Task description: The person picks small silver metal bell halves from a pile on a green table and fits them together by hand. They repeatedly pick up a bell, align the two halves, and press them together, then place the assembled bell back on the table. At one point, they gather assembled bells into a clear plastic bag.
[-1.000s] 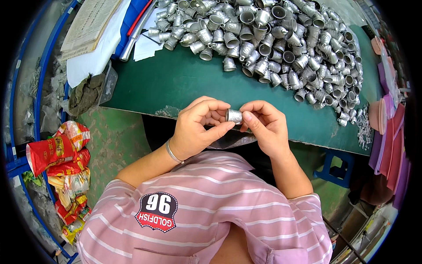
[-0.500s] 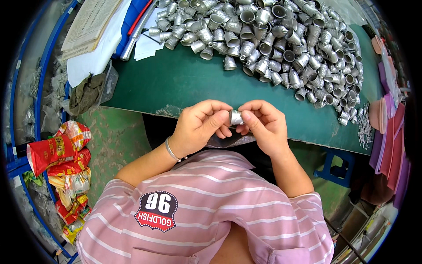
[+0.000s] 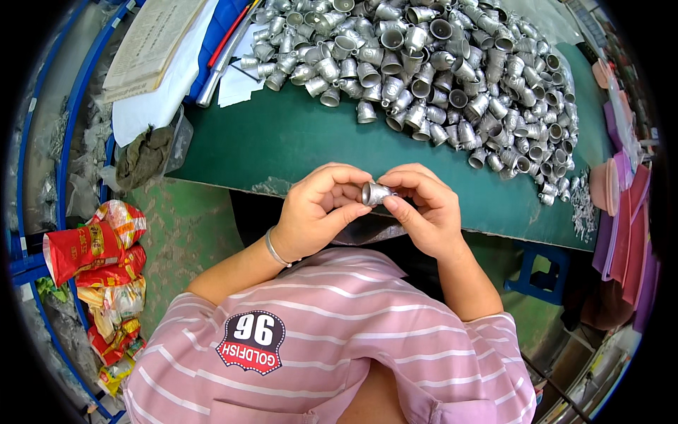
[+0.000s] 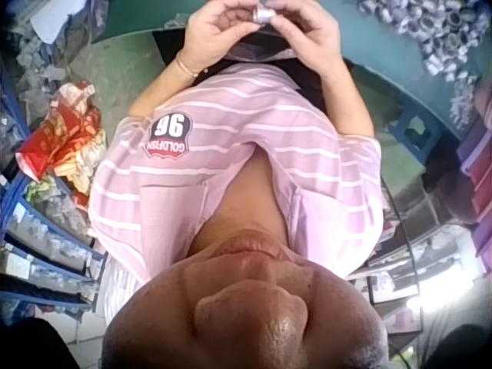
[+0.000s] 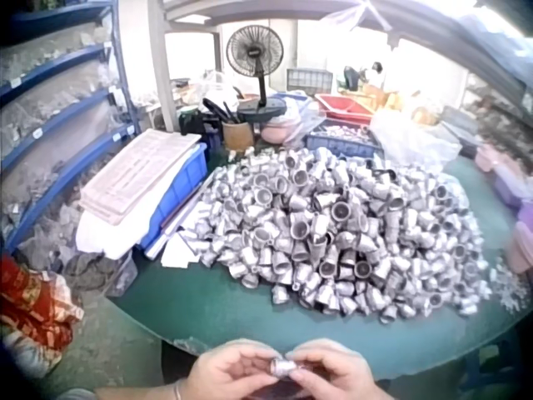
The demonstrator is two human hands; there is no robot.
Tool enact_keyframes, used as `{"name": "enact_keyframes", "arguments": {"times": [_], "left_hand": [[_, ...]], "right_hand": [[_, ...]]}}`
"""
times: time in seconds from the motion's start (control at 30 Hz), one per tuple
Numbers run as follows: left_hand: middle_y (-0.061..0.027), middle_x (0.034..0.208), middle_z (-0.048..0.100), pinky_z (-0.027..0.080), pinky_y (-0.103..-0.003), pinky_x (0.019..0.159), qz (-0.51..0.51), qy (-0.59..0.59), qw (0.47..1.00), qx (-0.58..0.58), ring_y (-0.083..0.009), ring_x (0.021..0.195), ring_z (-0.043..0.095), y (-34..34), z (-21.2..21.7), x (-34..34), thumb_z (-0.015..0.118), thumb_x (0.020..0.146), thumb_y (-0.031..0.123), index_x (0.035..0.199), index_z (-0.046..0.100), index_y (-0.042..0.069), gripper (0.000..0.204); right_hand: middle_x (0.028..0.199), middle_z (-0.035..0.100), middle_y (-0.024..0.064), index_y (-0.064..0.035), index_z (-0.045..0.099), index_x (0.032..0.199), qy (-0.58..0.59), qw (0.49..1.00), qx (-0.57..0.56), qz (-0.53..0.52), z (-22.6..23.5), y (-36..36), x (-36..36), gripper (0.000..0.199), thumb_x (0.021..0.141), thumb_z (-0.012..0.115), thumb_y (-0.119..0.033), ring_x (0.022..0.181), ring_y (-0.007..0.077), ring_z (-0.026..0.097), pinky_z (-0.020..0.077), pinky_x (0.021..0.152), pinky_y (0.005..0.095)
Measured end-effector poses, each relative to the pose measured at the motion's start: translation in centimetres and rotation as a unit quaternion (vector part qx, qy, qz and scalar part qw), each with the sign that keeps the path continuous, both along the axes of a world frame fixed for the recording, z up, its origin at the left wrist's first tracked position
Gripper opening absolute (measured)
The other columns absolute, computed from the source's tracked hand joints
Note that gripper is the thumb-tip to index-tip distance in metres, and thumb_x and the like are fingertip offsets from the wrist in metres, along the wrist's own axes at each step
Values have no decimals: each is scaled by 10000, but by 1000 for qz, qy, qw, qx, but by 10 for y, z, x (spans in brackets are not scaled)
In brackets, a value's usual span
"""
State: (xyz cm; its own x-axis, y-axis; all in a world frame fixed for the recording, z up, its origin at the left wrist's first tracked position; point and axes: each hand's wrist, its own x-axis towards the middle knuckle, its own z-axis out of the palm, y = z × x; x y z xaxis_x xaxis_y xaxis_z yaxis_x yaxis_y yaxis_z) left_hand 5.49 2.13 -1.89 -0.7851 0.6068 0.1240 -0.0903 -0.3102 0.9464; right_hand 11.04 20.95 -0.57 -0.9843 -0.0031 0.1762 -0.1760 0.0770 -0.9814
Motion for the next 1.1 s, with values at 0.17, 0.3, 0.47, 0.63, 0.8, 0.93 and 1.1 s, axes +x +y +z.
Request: {"name": "enact_keyframes", "arguments": {"times": [0.17, 0.3, 0.47, 0.63, 0.8, 0.93, 1.1], "left_hand": [[-121, 1078, 567, 526, -285, 814, 8, 62, 997, -43, -170, 940, 612, -3, 5, 2, 645, 797, -116, 1135, 520, -29, 371], [-113, 1053, 582, 519, -249, 736, 25, 165, 984, -67, -137, 863, 605, -4, 6, 2, 691, 763, -96, 1111, 548, -10, 386], [-97, 997, 600, 512, -233, 629, -113, 222, 950, -188, -134, 772, 606, -18, 30, -2, 709, 726, -45, 928, 652, 21, 220], [-67, 973, 600, 503, -247, 601, -86, 338, 902, -255, -151, 741, 602, -20, 13, -2, 687, 746, -21, 922, 645, 39, 191], [-62, 965, 601, 479, -225, 555, -82, 287, 920, -254, -116, 697, 581, -10, 21, -3, 686, 760, -16, 921, 639, 24, 172], [-66, 979, 598, 471, -218, 546, -49, 272, 931, -238, -109, 692, 576, -4, 21, -6, 688, 753, -32, 940, 638, 16, 200], [-77, 984, 600, 496, -246, 625, 137, 264, 934, -198, -146, 745, 594, 23, 35, -5, 709, 727, -43, 982, 645, 16, 269]], "right_hand": [[1015, 608, 104, 13, 630, 951, 16, 995, -97, 18, -3, -3, 2, 132, 822, 650, 22, 914, 164, 598, 495, 762, 259], [998, 621, 105, 15, 626, 926, 6, 990, -142, 6, -3, -7, 6, 136, 795, 657, 41, 933, 184, 610, 498, 786, 283], [888, 642, 97, -11, 631, 863, 47, 992, 73, 89, 6, 17, 6, 159, 732, 645, 78, 853, 226, 624, 497, 752, 318], [821, 588, 96, -28, 600, 801, 166, 896, 382, -152, 9, 40, -12, 143, 700, 636, 67, 780, 294, 563, 458, 703, 378], [816, 565, 53, -71, 632, 793, 169, 803, 513, -251, 3, 42, -39, 113, 699, 695, -67, 758, 262, 529, 395, 649, 384], [755, 554, 31, -89, 641, 730, 176, 790, 525, -264, 7, 44, -40, 68, 695, 698, -103, 737, 242, 526, 370, 624, 380], [721, 587, 59, -12, 674, 727, -36, 966, 208, -150, 26, 32, -23, 50, 719, 671, -61, 637, 161, 548, 421, 577, 290]]}}
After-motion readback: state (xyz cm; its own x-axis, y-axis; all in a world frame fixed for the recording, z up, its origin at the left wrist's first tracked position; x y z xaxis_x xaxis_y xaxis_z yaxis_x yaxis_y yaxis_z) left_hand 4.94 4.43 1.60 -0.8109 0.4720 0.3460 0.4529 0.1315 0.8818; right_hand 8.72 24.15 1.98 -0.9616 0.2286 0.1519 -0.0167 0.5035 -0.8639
